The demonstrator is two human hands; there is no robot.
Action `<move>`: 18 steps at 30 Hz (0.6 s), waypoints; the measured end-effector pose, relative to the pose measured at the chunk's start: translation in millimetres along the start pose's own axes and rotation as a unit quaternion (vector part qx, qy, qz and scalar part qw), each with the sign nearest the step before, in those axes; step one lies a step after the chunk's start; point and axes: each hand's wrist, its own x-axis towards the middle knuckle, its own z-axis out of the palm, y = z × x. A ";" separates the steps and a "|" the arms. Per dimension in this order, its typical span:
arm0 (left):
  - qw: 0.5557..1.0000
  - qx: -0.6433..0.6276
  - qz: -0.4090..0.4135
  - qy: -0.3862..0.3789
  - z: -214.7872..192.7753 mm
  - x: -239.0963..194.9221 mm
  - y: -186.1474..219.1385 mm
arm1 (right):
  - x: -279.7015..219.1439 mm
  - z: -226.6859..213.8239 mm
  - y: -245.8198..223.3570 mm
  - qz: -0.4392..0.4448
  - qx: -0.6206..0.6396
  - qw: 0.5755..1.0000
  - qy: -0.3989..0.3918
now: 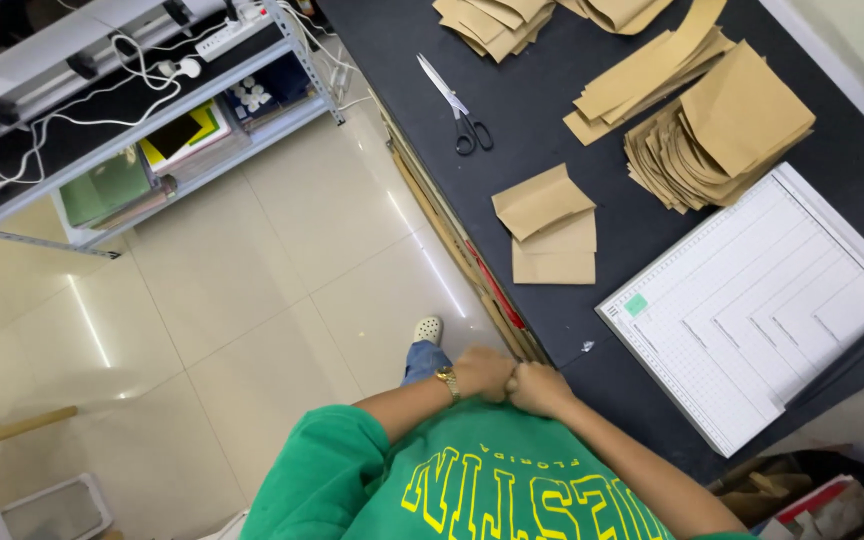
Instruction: Folding and trimming brown paper bags using a guillotine paper cutter to achieve the final exterior shape.
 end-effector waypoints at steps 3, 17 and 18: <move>0.974 -0.191 -0.034 -0.120 26.3 11.3 -8.8 | -17.0 14.8 7.5 -0.075 -0.254 0.948 0.174; 0.948 0.145 0.080 0.272 29.2 -3.1 15.7 | -9.1 0.1 31.7 0.079 0.288 0.942 -0.155; 0.948 0.145 0.079 0.272 21.6 1.3 13.5 | -0.8 -5.9 24.2 0.078 0.287 0.942 -0.154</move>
